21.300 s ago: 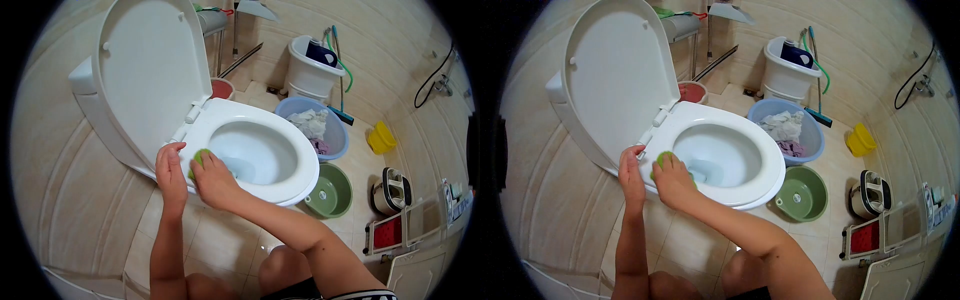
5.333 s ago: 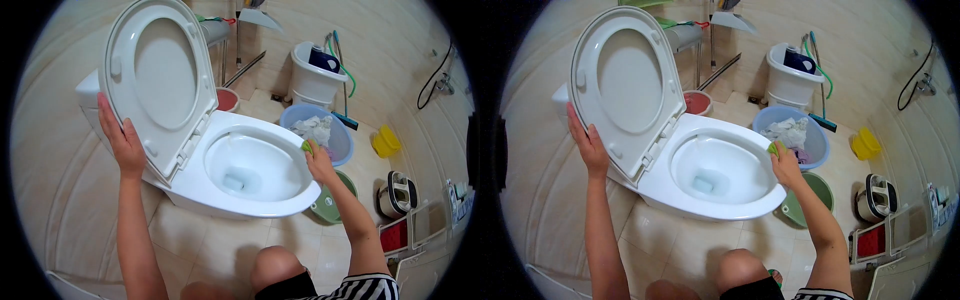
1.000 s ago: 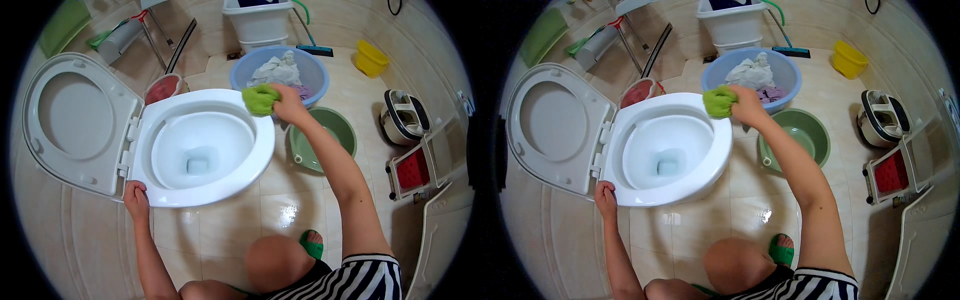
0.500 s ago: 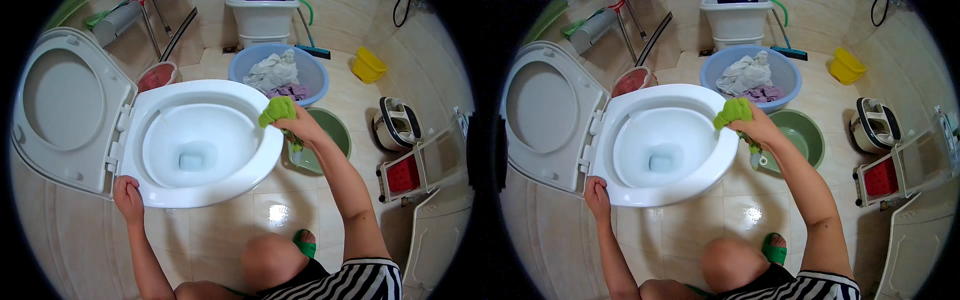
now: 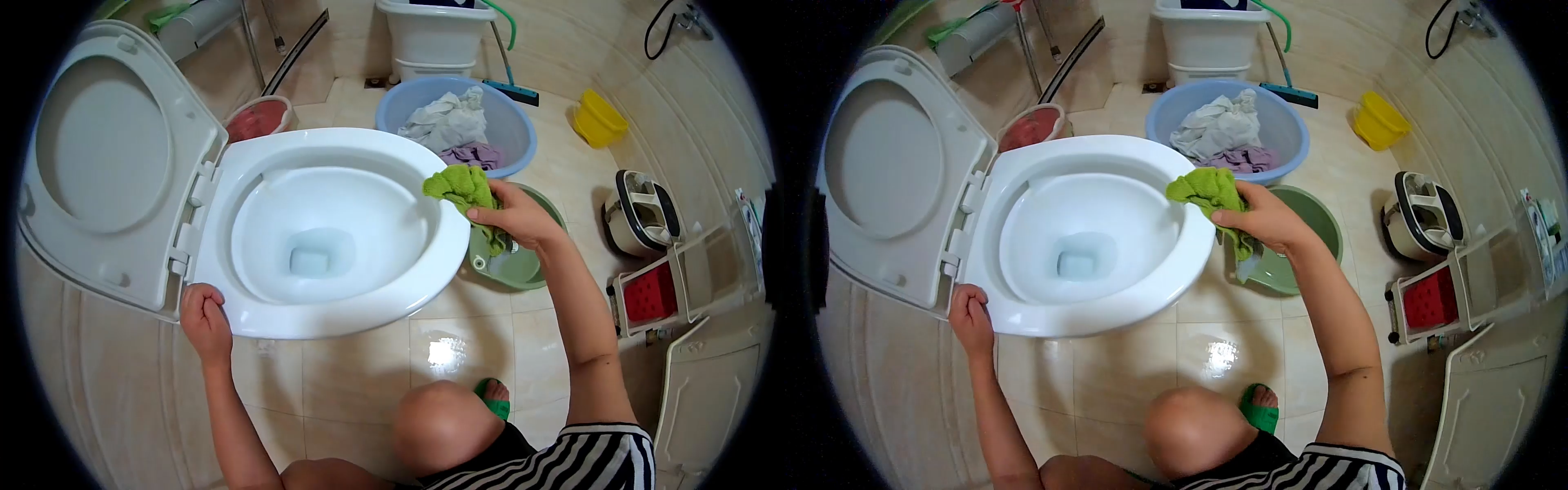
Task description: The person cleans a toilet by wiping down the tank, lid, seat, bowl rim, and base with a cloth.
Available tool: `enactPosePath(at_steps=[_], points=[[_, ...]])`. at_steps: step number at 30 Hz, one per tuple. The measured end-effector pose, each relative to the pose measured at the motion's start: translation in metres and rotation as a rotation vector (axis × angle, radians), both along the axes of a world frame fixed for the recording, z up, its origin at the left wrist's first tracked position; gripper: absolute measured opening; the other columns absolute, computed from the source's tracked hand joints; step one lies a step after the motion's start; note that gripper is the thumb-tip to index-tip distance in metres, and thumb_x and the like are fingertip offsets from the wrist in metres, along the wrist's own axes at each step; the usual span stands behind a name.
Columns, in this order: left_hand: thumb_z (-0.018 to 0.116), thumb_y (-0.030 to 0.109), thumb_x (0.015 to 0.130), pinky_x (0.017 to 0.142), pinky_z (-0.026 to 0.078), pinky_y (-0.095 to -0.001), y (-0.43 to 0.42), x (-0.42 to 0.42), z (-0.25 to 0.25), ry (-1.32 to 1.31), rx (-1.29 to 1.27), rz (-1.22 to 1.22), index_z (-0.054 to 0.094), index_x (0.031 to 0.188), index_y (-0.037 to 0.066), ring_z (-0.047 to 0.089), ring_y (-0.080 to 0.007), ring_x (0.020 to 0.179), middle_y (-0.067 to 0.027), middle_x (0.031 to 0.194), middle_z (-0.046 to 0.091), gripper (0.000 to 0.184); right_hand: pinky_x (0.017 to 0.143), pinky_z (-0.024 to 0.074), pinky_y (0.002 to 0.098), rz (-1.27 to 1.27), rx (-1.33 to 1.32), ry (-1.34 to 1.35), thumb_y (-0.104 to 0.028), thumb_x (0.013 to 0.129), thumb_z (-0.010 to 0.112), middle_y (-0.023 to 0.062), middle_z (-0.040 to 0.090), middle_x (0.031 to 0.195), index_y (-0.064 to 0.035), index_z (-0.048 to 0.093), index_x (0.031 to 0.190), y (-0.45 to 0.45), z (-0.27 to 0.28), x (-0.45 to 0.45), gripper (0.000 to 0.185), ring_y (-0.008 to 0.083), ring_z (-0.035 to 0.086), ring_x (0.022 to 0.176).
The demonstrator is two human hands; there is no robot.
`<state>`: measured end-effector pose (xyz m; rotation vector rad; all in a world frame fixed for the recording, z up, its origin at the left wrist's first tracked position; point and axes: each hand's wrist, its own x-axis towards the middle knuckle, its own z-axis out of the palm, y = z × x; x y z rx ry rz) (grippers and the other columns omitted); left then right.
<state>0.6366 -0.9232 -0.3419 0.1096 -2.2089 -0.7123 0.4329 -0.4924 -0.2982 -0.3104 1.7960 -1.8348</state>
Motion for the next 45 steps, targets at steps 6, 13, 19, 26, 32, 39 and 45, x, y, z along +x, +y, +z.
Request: enactPosePath(at_steps=[6,13,19,26,32,39,45], points=[[0.040,-0.008,0.078,0.065,0.040,-0.0318,0.000,-0.001,-0.002,-0.017,0.026,0.032,0.049,0.072,0.000,0.049,-0.0231,0.068,-0.0096,0.071,0.051,0.013,0.092,0.0474,0.0308,-0.041,0.119,0.219,-0.017,0.081,0.077,0.0093,0.062,0.116,0.0017,0.052,0.127,-0.021,-0.005,-0.011,0.056,0.0169,0.059,0.104],[0.040,-0.007,0.078,0.065,0.040,-0.0314,-0.001,-0.001,-0.001,-0.020,0.030,0.018,0.049,0.072,-0.001,0.049,-0.0231,0.068,-0.0097,0.071,0.051,0.013,0.090,0.0488,0.0317,-0.129,0.158,0.225,-0.015,0.081,0.076,0.0097,0.063,0.113,0.0016,0.053,0.126,-0.042,-0.002,-0.036,0.053,0.0176,0.060,0.101],[0.040,-0.007,0.079,0.065,0.040,-0.0315,0.002,-0.002,0.002,-0.021,0.017,0.030,0.049,0.072,-0.001,0.049,-0.0228,0.068,-0.0098,0.072,0.050,0.013,0.093,0.0467,0.0314,-0.173,0.102,0.308,-0.013,0.081,0.074,0.0099,0.062,0.116,0.0002,0.050,0.130,-0.018,-0.012,0.010,0.056,0.0175,0.059,0.104],[0.040,-0.007,0.080,0.064,0.040,-0.0315,0.003,-0.001,0.002,-0.032,0.031,0.019,0.049,0.073,-0.001,0.048,-0.0223,0.067,-0.0097,0.071,0.050,0.014,0.085,0.0487,0.0305,-0.208,0.252,0.376,-0.015,0.082,0.072,0.0087,0.064,0.106,0.0008,0.055,0.121,-0.041,-0.009,-0.037,0.045,0.0156,0.060,0.096],[0.040,-0.007,0.080,0.064,0.040,-0.0313,0.000,-0.002,-0.002,-0.021,0.015,0.037,0.049,0.073,-0.001,0.048,-0.0217,0.068,-0.0093,0.071,0.050,0.013,0.081,0.0479,0.0343,-0.528,0.051,0.263,-0.038,0.093,0.057,0.0163,0.067,0.100,0.0064,0.061,0.112,-0.050,-0.064,0.000,0.049,0.0223,0.062,0.089],[0.040,-0.007,0.081,0.065,0.040,-0.0295,0.003,-0.007,0.005,-0.147,-0.068,0.059,0.049,0.074,-0.001,0.048,-0.0203,0.068,-0.0089,0.072,0.050,0.013,0.089,0.0440,0.0343,-0.687,-0.294,0.065,-0.044,0.104,0.035,0.0110,0.063,0.112,0.0024,0.055,0.123,-0.098,-0.146,0.104,0.055,0.0196,0.056,0.102],[0.037,-0.007,0.083,0.065,0.039,-0.0256,-0.009,-0.008,0.002,-0.202,0.101,0.019,0.049,0.074,-0.001,0.046,-0.0140,0.070,-0.0053,0.072,0.048,0.016,0.094,0.0485,0.0362,-0.687,-0.853,-0.017,-0.040,0.102,0.037,0.0137,0.060,0.121,-0.0017,0.049,0.133,-0.132,-0.160,0.058,0.050,0.0208,0.056,0.114]])
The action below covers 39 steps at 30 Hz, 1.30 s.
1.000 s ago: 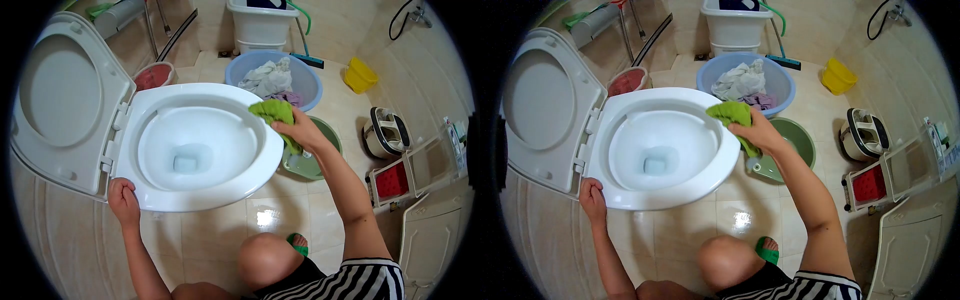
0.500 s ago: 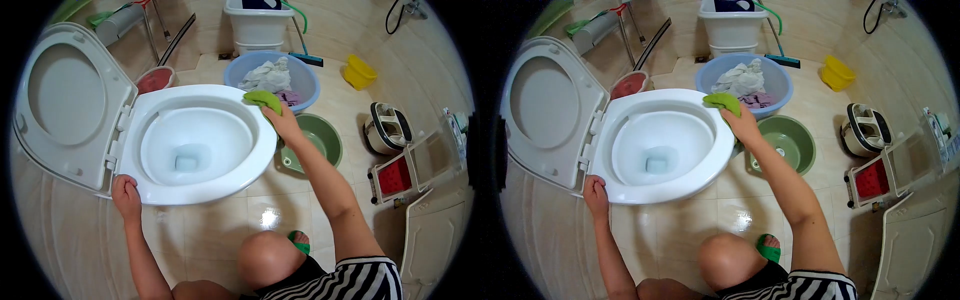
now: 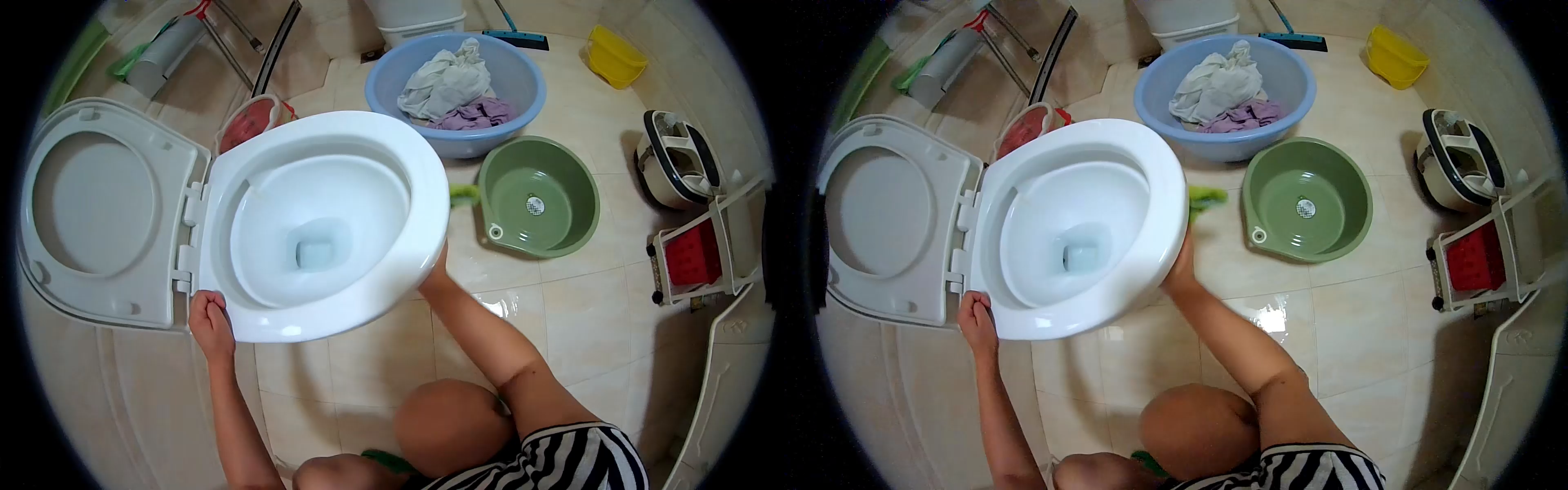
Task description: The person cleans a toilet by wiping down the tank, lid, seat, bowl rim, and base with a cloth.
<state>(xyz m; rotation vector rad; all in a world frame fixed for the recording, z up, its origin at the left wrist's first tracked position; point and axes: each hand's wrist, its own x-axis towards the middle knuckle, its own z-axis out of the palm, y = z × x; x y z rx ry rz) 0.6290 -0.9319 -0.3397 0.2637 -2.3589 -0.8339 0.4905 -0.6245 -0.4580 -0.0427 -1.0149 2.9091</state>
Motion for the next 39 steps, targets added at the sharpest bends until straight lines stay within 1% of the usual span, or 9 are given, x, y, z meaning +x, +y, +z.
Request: enactPosePath(at_steps=[2,6,10,12,18,24,28,34,39], points=[[0.036,-0.008,0.084,0.066,0.039,-0.0243,-0.001,0.002,0.001,-0.034,0.027,0.030,0.049,0.073,-0.001,0.045,-0.0125,0.070,-0.0044,0.073,0.048,0.018,0.097,0.0496,0.0380,0.259,-0.004,0.199,-0.038,0.101,0.039,0.0139,0.056,0.129,-0.0016,0.045,0.135,0.008,-0.006,-0.033,0.050,0.0226,0.056,0.117],[0.035,-0.008,0.084,0.065,0.039,-0.0243,-0.006,0.003,-0.002,-0.024,0.029,0.012,0.048,0.074,-0.002,0.045,-0.0124,0.070,-0.0044,0.074,0.049,0.018,0.097,0.0509,0.0391,0.272,0.044,0.213,-0.041,0.101,0.038,0.0142,0.051,0.136,-0.0027,0.040,0.140,0.015,0.007,-0.038,0.054,0.0239,0.056,0.117],[0.036,-0.008,0.083,0.065,0.039,-0.0255,-0.001,0.004,-0.005,0.039,0.071,0.005,0.048,0.073,-0.002,0.046,-0.0131,0.069,-0.0050,0.073,0.049,0.017,0.106,0.0400,0.0434,0.440,-0.404,-0.229,-0.045,0.097,0.048,0.0058,0.048,0.141,-0.0128,0.040,0.142,0.019,0.036,0.052,0.057,0.0234,0.046,0.130],[0.037,-0.008,0.083,0.064,0.039,-0.0259,-0.001,0.002,-0.006,0.052,0.119,-0.004,0.048,0.073,-0.002,0.047,-0.0136,0.069,-0.0055,0.072,0.049,0.016,0.108,0.0372,0.0450,0.508,-0.320,-0.464,-0.055,0.096,0.038,0.0023,0.047,0.141,-0.0168,0.040,0.141,0.018,0.035,0.073,0.059,0.0239,0.044,0.130],[0.039,-0.006,0.081,0.065,0.040,-0.0308,-0.004,0.002,-0.006,0.012,-0.034,0.021,0.050,0.071,-0.001,0.049,-0.0222,0.068,-0.0101,0.071,0.051,0.015,0.106,0.0387,0.0433,0.429,-0.402,-0.362,-0.051,0.097,0.037,0.0009,0.049,0.138,-0.0165,0.043,0.138,0.015,0.049,0.084,0.054,0.0238,0.045,0.129],[0.043,-0.004,0.079,0.067,0.042,-0.0368,0.020,-0.008,0.005,0.050,-0.221,0.012,0.051,0.070,0.001,0.052,-0.0289,0.072,-0.0125,0.071,0.053,0.013,0.099,0.0467,0.0442,0.189,-0.076,-0.136,-0.058,0.097,0.035,0.0155,0.059,0.124,-0.0037,0.050,0.132,0.039,0.060,-0.008,0.066,0.0287,0.058,0.114],[0.044,-0.004,0.078,0.067,0.042,-0.0395,0.015,0.003,0.014,0.064,-0.225,0.076,0.053,0.069,0.002,0.053,-0.0314,0.073,-0.0130,0.071,0.054,0.013,0.098,0.0472,0.0379,0.114,0.130,-0.028,-0.042,0.102,0.039,0.0118,0.058,0.128,-0.0035,0.048,0.133,0.054,0.086,0.002,0.050,0.0230,0.059,0.114],[0.047,-0.003,0.077,0.065,0.043,-0.0410,0.024,-0.001,0.013,0.066,-0.262,0.038,0.054,0.069,0.003,0.053,-0.0311,0.072,-0.0124,0.070,0.055,0.012,0.088,0.0502,0.0341,0.178,0.683,-0.112,-0.035,0.100,0.049,0.0115,0.063,0.117,-0.0002,0.050,0.131,0.077,0.095,-0.024,0.046,0.0183,0.063,0.102],[0.047,-0.003,0.076,0.065,0.043,-0.0410,0.025,-0.001,0.016,0.047,-0.220,0.055,0.054,0.068,0.003,0.053,-0.0304,0.072,-0.0120,0.069,0.055,0.012,0.083,0.0493,0.0336,0.340,1.215,0.151,-0.039,0.095,0.057,0.0109,0.067,0.105,0.0006,0.056,0.123,0.069,0.131,-0.111,0.048,0.0182,0.064,0.094]])
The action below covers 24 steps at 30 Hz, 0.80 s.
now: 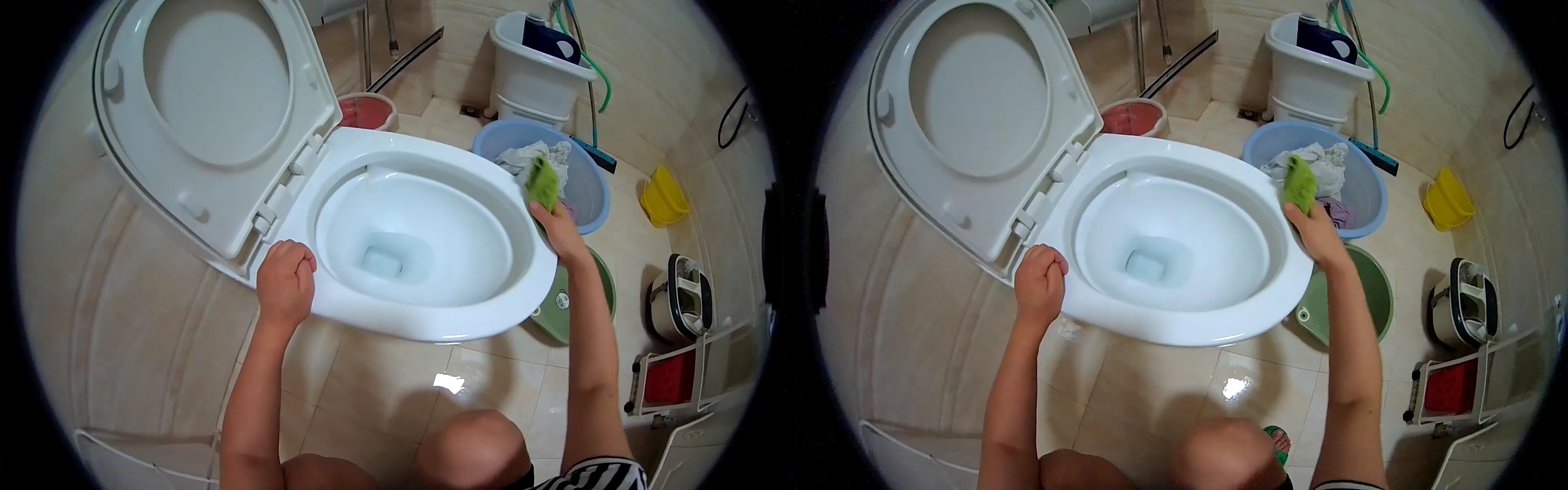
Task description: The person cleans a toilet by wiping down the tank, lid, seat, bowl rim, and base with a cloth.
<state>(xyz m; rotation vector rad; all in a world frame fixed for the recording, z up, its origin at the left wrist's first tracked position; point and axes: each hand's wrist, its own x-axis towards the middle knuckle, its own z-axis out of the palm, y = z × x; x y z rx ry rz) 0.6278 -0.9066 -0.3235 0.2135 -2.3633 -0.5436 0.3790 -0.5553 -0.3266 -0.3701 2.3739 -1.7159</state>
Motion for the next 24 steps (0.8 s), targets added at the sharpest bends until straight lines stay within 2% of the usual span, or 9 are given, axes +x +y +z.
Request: enactPosePath(at_steps=[1,5,7,11,13,17,19,21,24], points=[[0.047,-0.002,0.076,0.064,0.043,-0.0409,-0.001,-0.001,0.000,-0.013,0.006,-0.002,0.054,0.068,0.003,0.054,-0.0304,0.072,-0.0121,0.069,0.055,0.012,0.083,0.0487,0.0337,0.047,0.230,0.071,-0.041,0.094,0.058,0.0115,0.067,0.104,0.0011,0.057,0.121,-0.010,0.014,-0.008,0.050,0.0185,0.063,0.094],[0.047,-0.002,0.076,0.064,0.043,-0.0411,-0.003,-0.001,0.001,0.013,0.066,0.013,0.054,0.068,0.003,0.053,-0.0310,0.072,-0.0126,0.069,0.054,0.012,0.084,0.0476,0.0344,0.246,0.414,0.168,-0.044,0.093,0.059,0.0147,0.068,0.102,0.0008,0.058,0.121,-0.053,0.032,-0.059,0.053,0.0220,0.063,0.094],[0.048,-0.002,0.077,0.065,0.043,-0.0411,-0.004,0.000,0.000,0.059,0.082,-0.028,0.055,0.069,0.003,0.054,-0.0319,0.072,-0.0129,0.070,0.054,0.012,0.087,0.0470,0.0413,0.315,0.613,0.283,-0.038,0.093,0.057,0.0234,0.067,0.106,-0.0008,0.060,0.118,-0.080,0.032,-0.075,0.045,0.0372,0.063,0.098],[0.048,-0.001,0.078,0.066,0.044,-0.0401,-0.006,0.004,-0.002,0.140,0.091,-0.051,0.056,0.072,0.004,0.054,-0.0320,0.074,-0.0127,0.073,0.055,0.011,0.089,0.0457,0.0448,0.307,0.602,0.564,-0.031,0.093,0.057,0.0235,0.067,0.107,-0.0026,0.059,0.119,-0.107,0.032,-0.063,0.039,0.0410,0.061,0.101],[0.049,-0.002,0.078,0.066,0.044,-0.0396,-0.006,0.005,-0.002,0.150,0.091,-0.061,0.057,0.073,0.004,0.055,-0.0316,0.075,-0.0121,0.073,0.056,0.011,0.096,0.0434,0.0449,0.267,0.668,0.589,-0.022,0.092,0.055,0.0198,0.062,0.122,-0.0065,0.058,0.125,-0.083,0.034,-0.044,0.037,0.0402,0.058,0.111],[0.044,-0.009,0.074,0.068,0.045,-0.0383,-0.016,0.022,-0.006,0.250,0.160,-0.155,0.057,0.075,0.001,0.055,-0.0292,0.074,-0.0123,0.076,0.059,0.017,0.114,0.0266,0.0405,0.309,0.507,0.638,-0.016,0.093,0.051,0.0194,0.036,0.151,-0.0018,0.040,0.143,-0.008,0.022,0.016,0.053,0.0366,0.034,0.139],[0.043,-0.011,0.073,0.069,0.045,-0.0371,-0.021,0.034,-0.015,0.328,0.183,-0.171,0.058,0.076,0.001,0.056,-0.0281,0.075,-0.0115,0.077,0.060,0.020,0.118,0.0175,0.0435,0.335,0.411,0.647,-0.035,0.098,0.042,0.0176,0.030,0.154,-0.0004,0.030,0.148,0.025,0.008,0.054,0.061,0.0363,0.023,0.144],[0.040,-0.015,0.070,0.072,0.047,-0.0342,-0.021,0.045,-0.026,0.401,0.258,-0.220,0.060,0.079,0.000,0.057,-0.0255,0.079,-0.0101,0.083,0.063,0.027,0.117,0.0159,0.0480,0.253,0.470,0.544,-0.020,0.094,0.048,0.0200,0.027,0.155,-0.0033,0.029,0.148,0.022,0.017,0.113,0.060,0.0405,0.015,0.146],[0.040,-0.015,0.070,0.073,0.047,-0.0333,-0.019,0.054,-0.029,0.478,0.240,-0.220,0.060,0.078,0.000,0.058,-0.0255,0.078,-0.0116,0.083,0.064,0.026,0.112,0.0280,0.0499,0.441,0.811,0.961,-0.015,0.085,0.059,0.0243,0.039,0.145,-0.0012,0.046,0.136,0.003,0.012,0.160,0.054,0.0403,0.036,0.136]])
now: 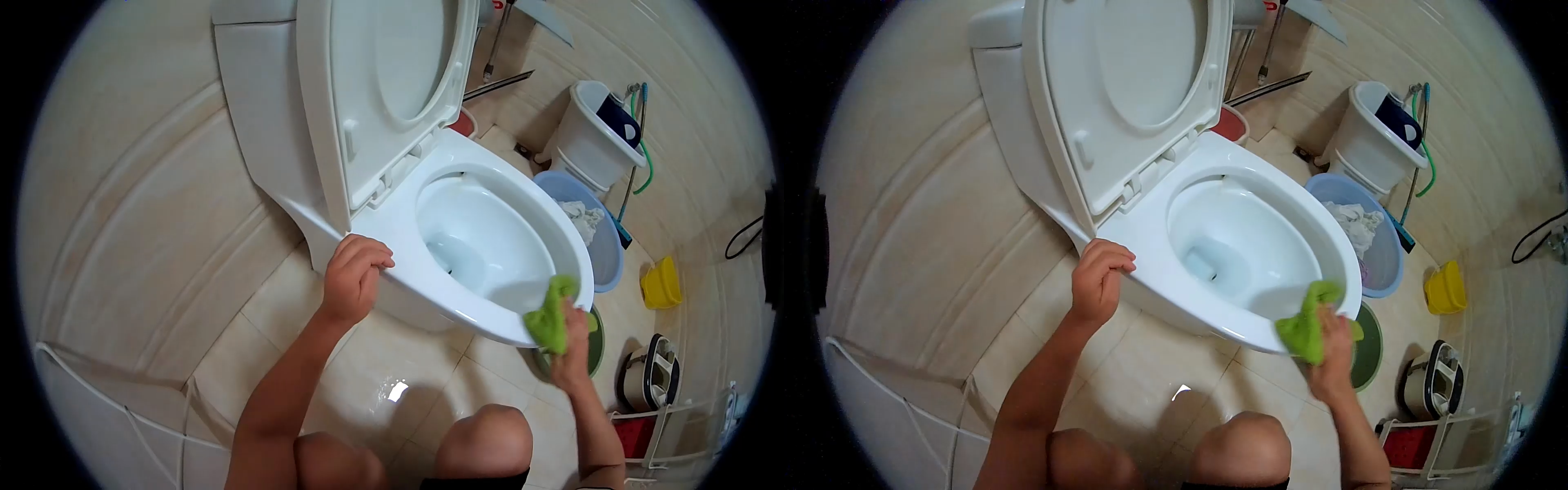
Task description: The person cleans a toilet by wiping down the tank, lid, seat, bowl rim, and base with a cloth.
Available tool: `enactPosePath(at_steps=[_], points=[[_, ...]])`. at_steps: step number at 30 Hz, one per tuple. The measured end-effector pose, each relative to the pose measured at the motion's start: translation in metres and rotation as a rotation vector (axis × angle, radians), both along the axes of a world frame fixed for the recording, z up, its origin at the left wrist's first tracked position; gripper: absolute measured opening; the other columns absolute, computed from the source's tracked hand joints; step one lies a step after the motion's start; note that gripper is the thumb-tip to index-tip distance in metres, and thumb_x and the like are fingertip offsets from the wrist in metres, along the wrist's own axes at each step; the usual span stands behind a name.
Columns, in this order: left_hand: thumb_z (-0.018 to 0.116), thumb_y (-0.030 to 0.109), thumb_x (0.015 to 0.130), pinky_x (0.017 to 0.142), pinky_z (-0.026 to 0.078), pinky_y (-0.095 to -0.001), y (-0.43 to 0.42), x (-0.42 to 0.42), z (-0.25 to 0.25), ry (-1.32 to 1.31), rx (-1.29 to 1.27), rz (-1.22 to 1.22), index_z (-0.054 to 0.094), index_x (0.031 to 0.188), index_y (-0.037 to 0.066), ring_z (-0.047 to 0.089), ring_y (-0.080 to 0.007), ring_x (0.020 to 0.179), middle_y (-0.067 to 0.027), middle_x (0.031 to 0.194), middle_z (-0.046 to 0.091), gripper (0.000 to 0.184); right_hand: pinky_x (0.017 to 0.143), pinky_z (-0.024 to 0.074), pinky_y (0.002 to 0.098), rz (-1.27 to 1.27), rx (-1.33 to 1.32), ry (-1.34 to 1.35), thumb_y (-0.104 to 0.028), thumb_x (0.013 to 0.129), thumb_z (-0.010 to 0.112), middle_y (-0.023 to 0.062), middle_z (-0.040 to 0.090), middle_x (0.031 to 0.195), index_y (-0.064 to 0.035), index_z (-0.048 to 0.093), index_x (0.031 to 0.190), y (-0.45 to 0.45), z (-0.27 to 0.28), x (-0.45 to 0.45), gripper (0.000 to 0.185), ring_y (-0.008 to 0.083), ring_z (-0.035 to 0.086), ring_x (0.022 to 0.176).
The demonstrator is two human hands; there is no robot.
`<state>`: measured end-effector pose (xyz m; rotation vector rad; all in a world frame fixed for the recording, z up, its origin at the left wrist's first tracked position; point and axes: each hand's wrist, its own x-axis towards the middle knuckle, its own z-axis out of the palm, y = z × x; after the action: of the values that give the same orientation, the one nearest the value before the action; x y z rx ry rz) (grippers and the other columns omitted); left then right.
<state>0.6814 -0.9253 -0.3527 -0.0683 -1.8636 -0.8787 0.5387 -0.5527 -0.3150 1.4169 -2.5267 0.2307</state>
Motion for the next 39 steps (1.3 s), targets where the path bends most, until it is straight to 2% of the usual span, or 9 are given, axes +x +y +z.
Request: enactPosePath(at_steps=[4,13,21,24,27,29,33,35,39], points=[[0.041,-0.015,0.071,0.073,0.047,-0.0336,0.003,0.011,0.021,0.065,-0.021,0.013,0.060,0.076,0.000,0.059,-0.0258,0.077,-0.0131,0.082,0.065,0.024,0.096,0.0458,0.0493,0.266,-0.016,0.077,-0.009,0.078,0.061,0.0263,0.043,0.141,0.0002,0.052,0.129,-0.095,-0.003,0.037,0.053,0.0398,0.052,0.120],[0.044,-0.012,0.077,0.075,0.046,-0.0350,0.003,0.037,0.050,0.154,-0.045,0.128,0.059,0.074,0.000,0.058,-0.0261,0.075,-0.0136,0.079,0.064,0.019,0.094,0.0401,0.0591,0.408,-0.089,0.418,-0.022,0.087,0.053,0.0163,0.043,0.143,-0.0114,0.057,0.131,-0.263,-0.013,0.082,0.046,0.0407,0.044,0.127],[0.045,-0.012,0.072,0.073,0.048,-0.0351,0.003,0.025,0.030,0.026,-0.095,0.110,0.061,0.075,0.001,0.060,-0.0268,0.076,-0.0116,0.079,0.065,0.021,0.099,0.0394,0.0503,0.385,-0.028,0.288,-0.022,0.085,0.058,0.0026,0.044,0.147,-0.0202,0.070,0.110,-0.109,-0.006,0.062,0.029,0.0309,0.045,0.129],[0.045,-0.012,0.071,0.073,0.048,-0.0360,0.009,0.015,0.024,-0.037,-0.138,0.074,0.061,0.075,0.001,0.060,-0.0274,0.076,-0.0115,0.079,0.065,0.021,0.099,0.0417,0.0492,0.375,-0.060,0.165,-0.020,0.082,0.057,0.0077,0.054,0.138,-0.0173,0.070,0.102,-0.030,-0.007,0.038,0.024,0.0318,0.051,0.126],[0.048,-0.011,0.070,0.074,0.048,-0.0373,0.017,0.005,0.017,-0.094,-0.180,0.049,0.062,0.078,0.002,0.060,-0.0287,0.078,-0.0117,0.081,0.066,0.021,0.096,0.0462,0.0498,0.298,-0.304,0.073,-0.005,0.067,0.074,0.0150,0.058,0.128,-0.0088,0.068,0.092,0.036,-0.021,0.008,0.026,0.0382,0.055,0.118],[0.049,-0.010,0.070,0.074,0.048,-0.0379,0.019,-0.006,0.017,-0.123,-0.204,0.036,0.063,0.080,0.002,0.060,-0.0296,0.079,-0.0119,0.083,0.066,0.021,0.097,0.0469,0.0465,0.062,-0.454,0.055,0.004,0.068,0.067,0.0233,0.057,0.126,-0.0033,0.065,0.089,0.072,-0.030,-0.007,0.023,0.0415,0.057,0.115],[0.053,-0.007,0.070,0.079,0.047,-0.0400,0.022,-0.029,0.028,-0.257,-0.376,0.102,0.064,0.089,0.004,0.059,-0.0298,0.089,-0.0099,0.094,0.065,0.025,0.106,0.0385,0.0389,-0.297,-0.784,-0.155,0.006,0.078,0.047,0.0208,0.053,0.133,-0.0009,0.061,0.115,0.077,-0.007,-0.050,0.040,0.0337,0.051,0.125],[0.057,-0.002,0.068,0.082,0.046,-0.0402,0.020,-0.036,0.033,-0.387,-0.421,0.084,0.065,0.092,0.006,0.057,-0.0288,0.096,-0.0067,0.098,0.063,0.026,0.111,0.0314,0.0376,-0.380,-0.853,-0.616,0.004,0.079,0.047,0.0215,0.048,0.138,-0.0025,0.054,0.130,0.058,-0.005,-0.076,0.052,0.0349,0.044,0.131],[0.058,-0.001,0.064,0.082,0.046,-0.0393,0.016,-0.047,0.040,-0.487,-0.493,0.050,0.065,0.090,0.007,0.055,-0.0288,0.096,-0.0058,0.096,0.063,0.028,0.113,0.0281,0.0378,-0.276,-0.486,-0.461,-0.002,0.079,0.047,0.0207,0.046,0.141,-0.0061,0.044,0.142,0.017,0.000,-0.114,0.064,0.0345,0.041,0.133]])
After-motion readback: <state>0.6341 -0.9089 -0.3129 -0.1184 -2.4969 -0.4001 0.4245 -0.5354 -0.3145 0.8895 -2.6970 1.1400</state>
